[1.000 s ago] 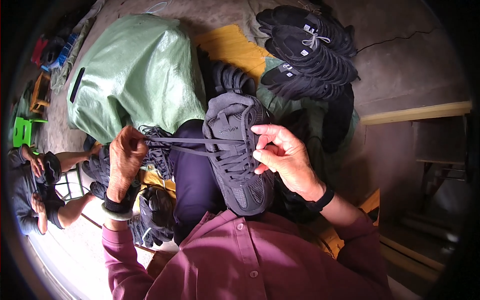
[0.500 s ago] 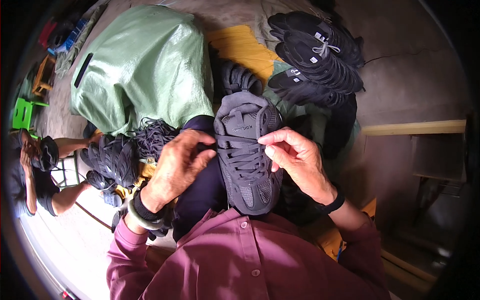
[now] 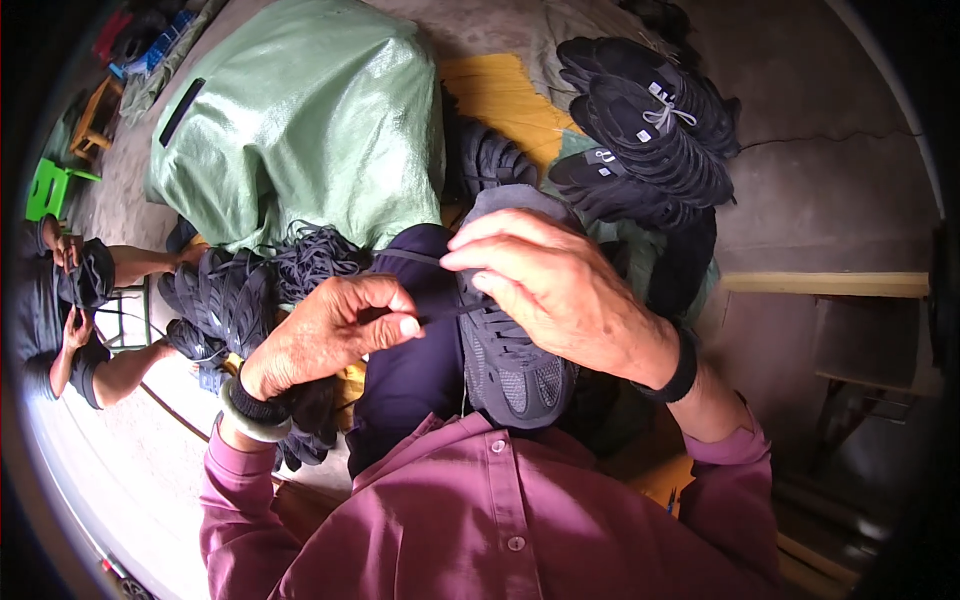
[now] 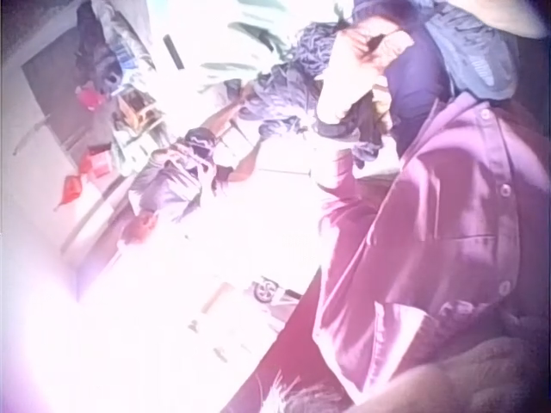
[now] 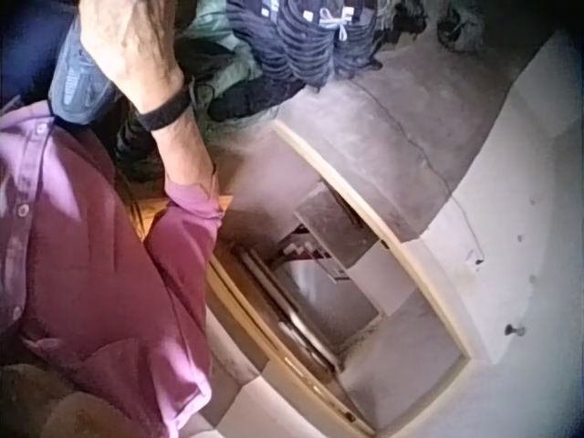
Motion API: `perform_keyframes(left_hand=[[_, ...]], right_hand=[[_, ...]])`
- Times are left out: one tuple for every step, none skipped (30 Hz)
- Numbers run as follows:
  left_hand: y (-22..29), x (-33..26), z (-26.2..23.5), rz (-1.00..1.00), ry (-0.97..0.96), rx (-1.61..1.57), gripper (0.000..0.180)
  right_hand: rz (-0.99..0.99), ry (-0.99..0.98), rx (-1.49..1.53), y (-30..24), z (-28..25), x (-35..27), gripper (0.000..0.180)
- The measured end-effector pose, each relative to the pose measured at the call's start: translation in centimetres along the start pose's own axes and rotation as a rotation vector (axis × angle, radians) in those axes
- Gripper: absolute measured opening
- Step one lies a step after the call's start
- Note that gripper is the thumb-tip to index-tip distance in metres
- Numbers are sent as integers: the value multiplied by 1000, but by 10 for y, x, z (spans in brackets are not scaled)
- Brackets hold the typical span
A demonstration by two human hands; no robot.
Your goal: The recorder is lacing a pair of black sneakers in a manufacturing setting.
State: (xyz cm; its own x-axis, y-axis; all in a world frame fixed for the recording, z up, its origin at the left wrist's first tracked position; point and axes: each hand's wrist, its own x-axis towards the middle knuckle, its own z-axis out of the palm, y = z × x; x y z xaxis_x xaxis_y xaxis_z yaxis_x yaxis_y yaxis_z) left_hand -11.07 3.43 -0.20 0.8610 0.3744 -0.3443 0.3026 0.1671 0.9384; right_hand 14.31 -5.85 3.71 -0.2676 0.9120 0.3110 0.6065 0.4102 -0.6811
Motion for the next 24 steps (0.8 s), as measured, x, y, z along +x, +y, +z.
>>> perform_keyframes(left_hand=[[3, -2, 2, 27, -23, -24, 21], [5, -3, 5, 31, -28, -47, 19], [8, -2, 7, 32, -23, -49, 19], [10, -2, 9, 122, -29, 23, 24], [12, 0, 11, 213, -39, 97, 28], [14, 2, 13, 255, -49, 130, 29], [16, 3, 14, 259, -51, 129, 29], [17, 2, 16, 267, -41, 112, 24], [17, 1, 16, 276, -32, 95, 18], [17, 0, 16, 275, -30, 93, 18], [17, -2, 15, 298, -27, 108, 18], [16, -4, 14, 321, -25, 123, 17], [15, -4, 14, 321, -23, 121, 17], [13, -5, 14, 374, -11, 156, 17], [13, -5, 13, 427, 1, 191, 16], [13, -5, 13, 427, 1, 188, 16], [13, -6, 12, 403, 16, 195, 19], [13, -7, 11, 380, 29, 202, 23], [13, -7, 11, 379, 29, 198, 23], [13, -8, 10, 357, 67, 230, 21], [13, -9, 10, 335, 105, 263, 20], [8, -12, 7, 324, 117, 296, 17], [2, -15, 5, 323, 124, 295, 17], [-7, -17, 4, 286, 183, 394, 16]], right_hand=[[-5, -56, 94, 1, 4, 5, 20], [-3, -159, 129, 0, 6, 10, 30], [88, -242, 237, -6, 8, 14, 36], [67, -278, 259, -2, 15, 17, 39], [50, -311, 278, 3, 21, 19, 42], [51, -311, 275, 6, 21, 22, 42], [144, -420, 386, 9, 20, 26, 44], [234, -532, 502, 11, 20, 30, 46], [233, -535, 502, 12, 18, 35, 46], [290, -617, 562, 10, 13, 40, 48], [346, -701, 622, 8, 10, 45, 51], [398, -735, 661, 6, 9, 48, 41], [399, -738, 662, 9, 11, 47, 41], [332, -734, 553, 13, 14, 45, 35], [265, -728, 445, 14, 15, 44, 28], [267, -730, 445, 13, 14, 44, 28], [263, -697, 384, 11, 12, 43, 23], [258, -663, 322, 10, 10, 41, 19], [262, -666, 323, 13, 8, 36, 19], [110, -530, 200, 17, 5, 31, 20], [-39, -390, 77, 19, 1, 27, 22], [50, -395, 32, 18, -9, 24, 18], [91, -404, -32, 12, -21, 28, 16], [160, -394, -49, 10, -33, 28, 16]])
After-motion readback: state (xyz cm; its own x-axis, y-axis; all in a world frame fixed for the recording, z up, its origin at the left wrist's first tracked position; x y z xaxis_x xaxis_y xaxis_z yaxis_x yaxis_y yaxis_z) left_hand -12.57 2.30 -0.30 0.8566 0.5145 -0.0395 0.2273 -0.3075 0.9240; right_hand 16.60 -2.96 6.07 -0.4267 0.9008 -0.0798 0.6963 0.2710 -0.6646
